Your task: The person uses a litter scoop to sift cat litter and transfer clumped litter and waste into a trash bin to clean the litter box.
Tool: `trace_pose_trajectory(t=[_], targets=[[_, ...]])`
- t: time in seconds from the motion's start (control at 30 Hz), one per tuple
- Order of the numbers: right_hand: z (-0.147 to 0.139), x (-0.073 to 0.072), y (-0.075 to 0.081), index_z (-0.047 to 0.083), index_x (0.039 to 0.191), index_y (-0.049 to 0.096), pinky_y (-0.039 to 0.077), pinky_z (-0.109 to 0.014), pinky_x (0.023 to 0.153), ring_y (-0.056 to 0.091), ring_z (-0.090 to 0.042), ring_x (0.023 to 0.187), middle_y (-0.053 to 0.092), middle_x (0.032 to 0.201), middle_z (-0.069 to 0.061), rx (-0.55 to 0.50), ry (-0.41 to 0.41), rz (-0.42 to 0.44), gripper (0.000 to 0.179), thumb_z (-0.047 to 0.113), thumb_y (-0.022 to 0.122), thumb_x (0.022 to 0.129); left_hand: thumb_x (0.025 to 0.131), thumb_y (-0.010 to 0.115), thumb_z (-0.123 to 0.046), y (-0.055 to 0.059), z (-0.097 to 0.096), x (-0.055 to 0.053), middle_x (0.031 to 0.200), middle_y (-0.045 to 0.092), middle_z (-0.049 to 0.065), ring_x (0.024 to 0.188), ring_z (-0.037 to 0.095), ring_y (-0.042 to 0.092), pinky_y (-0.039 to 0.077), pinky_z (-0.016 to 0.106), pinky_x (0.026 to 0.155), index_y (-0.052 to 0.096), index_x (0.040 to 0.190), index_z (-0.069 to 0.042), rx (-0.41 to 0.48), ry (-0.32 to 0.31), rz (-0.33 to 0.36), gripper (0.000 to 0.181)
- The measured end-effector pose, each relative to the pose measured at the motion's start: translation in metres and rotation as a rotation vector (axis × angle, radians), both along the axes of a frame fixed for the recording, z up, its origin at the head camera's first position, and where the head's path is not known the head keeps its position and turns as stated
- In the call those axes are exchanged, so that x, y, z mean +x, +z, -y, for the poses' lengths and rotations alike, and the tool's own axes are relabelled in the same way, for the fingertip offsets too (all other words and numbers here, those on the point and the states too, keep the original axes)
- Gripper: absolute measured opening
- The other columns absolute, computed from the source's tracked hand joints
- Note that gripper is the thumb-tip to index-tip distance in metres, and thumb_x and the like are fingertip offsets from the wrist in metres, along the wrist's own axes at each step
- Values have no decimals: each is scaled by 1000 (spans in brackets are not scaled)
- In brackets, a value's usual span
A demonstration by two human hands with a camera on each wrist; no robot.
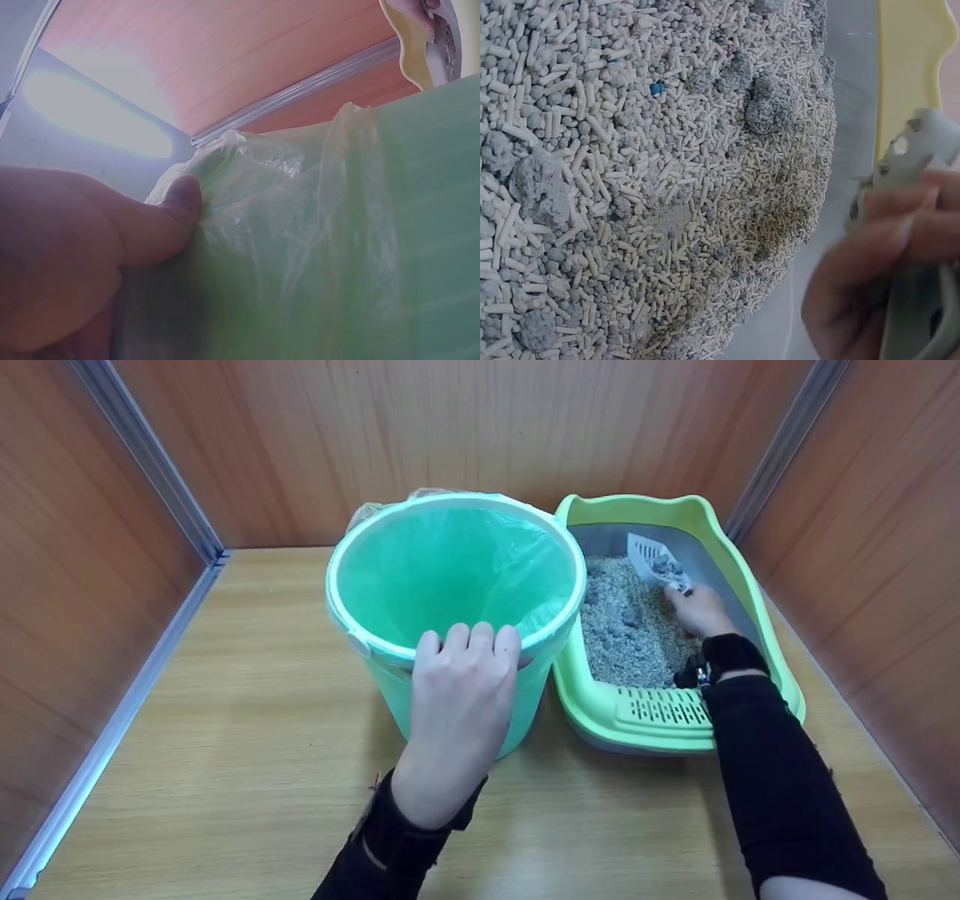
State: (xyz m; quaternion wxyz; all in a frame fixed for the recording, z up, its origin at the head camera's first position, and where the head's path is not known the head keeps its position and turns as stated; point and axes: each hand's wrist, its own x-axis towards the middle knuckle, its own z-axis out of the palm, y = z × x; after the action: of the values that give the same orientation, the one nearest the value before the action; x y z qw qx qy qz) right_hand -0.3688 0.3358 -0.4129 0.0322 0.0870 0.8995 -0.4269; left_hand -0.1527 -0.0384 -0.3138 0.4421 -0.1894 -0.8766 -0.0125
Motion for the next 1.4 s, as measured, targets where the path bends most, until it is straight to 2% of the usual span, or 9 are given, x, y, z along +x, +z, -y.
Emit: trace_pose_trajectory(t=[0.1, 0.2, 0.3, 0.37, 0.53, 0.77, 1.0, 1.2, 1.4], targets=[[-1, 0, -1, -7, 126, 52, 49, -39, 75, 58, -27, 86, 56, 103, -17, 154, -10, -67, 46, 36, 51, 111, 100, 75, -32, -1, 0, 0, 60, 40, 2, 56, 22, 43, 34, 34, 57, 49, 71, -13, -4, 1, 19, 43], [0, 1, -2, -10, 132, 51, 44, -47, 86, 53, -38, 103, 54, 116, -25, 217, -6, -106, 48, 33, 56, 110, 99, 76, -32, -1, 1, 0, 61, 41, 2, 56, 22, 43, 34, 34, 58, 49, 71, -13, -6, 4, 22, 43], [1, 2, -1, -7, 130, 52, 44, -49, 86, 53, -40, 102, 55, 115, -25, 243, -21, -133, 45, 30, 61, 108, 98, 76, -30, -1, 1, 0, 61, 41, 2, 56, 22, 44, 34, 34, 58, 49, 71, -13, -4, 4, 18, 42], [2, 2, -1, -5, 129, 54, 43, -46, 81, 53, -37, 97, 56, 111, -23, 264, -30, -150, 43, 30, 63, 107, 98, 77, -30, -1, 1, 0, 61, 41, 2, 56, 22, 43, 34, 34, 58, 49, 72, -13, -1, 1, 13, 42], [2, 4, 0, -1, 132, 57, 40, -40, 71, 50, -26, 77, 55, 98, -14, 293, -36, -168, 45, 32, 68, 104, 98, 77, -30, -1, 1, -1, 60, 38, 2, 54, 21, 39, 32, 33, 57, 46, 70, -13, -4, 3, -16, 45], [2, 4, 1, 4, 130, 60, 41, -40, 70, 52, -26, 81, 56, 98, -12, 294, -70, -163, 42, 31, 75, 100, 99, 76, -30, -1, 1, -1, 60, 39, 2, 55, 21, 41, 33, 34, 57, 49, 71, -13, -5, -3, 22, 43], [1, 2, 1, 5, 126, 60, 41, -37, 64, 49, -19, 70, 53, 90, -7, 274, -61, -156, 41, 33, 74, 100, 99, 76, -31, -1, 1, 0, 60, 39, 2, 55, 22, 41, 33, 34, 57, 48, 70, -13, 1, 3, 8, 44], [3, 0, 0, -3, 123, 61, 44, -28, 57, 49, -12, 65, 55, 93, -8, 179, -35, -130, 42, 35, 67, 104, 99, 75, -32, 0, 1, 0, 60, 39, 2, 55, 22, 41, 33, 34, 57, 48, 71, -13, -5, 3, 17, 44], [3, 0, 1, -1, 115, 57, 47, -25, 52, 47, -8, 57, 53, 90, -6, 48, -22, -60, 40, 38, 58, 108, 101, 74, -32, 0, 0, 0, 60, 39, 2, 55, 22, 42, 33, 34, 57, 49, 71, -12, -2, 0, 16, 44]])
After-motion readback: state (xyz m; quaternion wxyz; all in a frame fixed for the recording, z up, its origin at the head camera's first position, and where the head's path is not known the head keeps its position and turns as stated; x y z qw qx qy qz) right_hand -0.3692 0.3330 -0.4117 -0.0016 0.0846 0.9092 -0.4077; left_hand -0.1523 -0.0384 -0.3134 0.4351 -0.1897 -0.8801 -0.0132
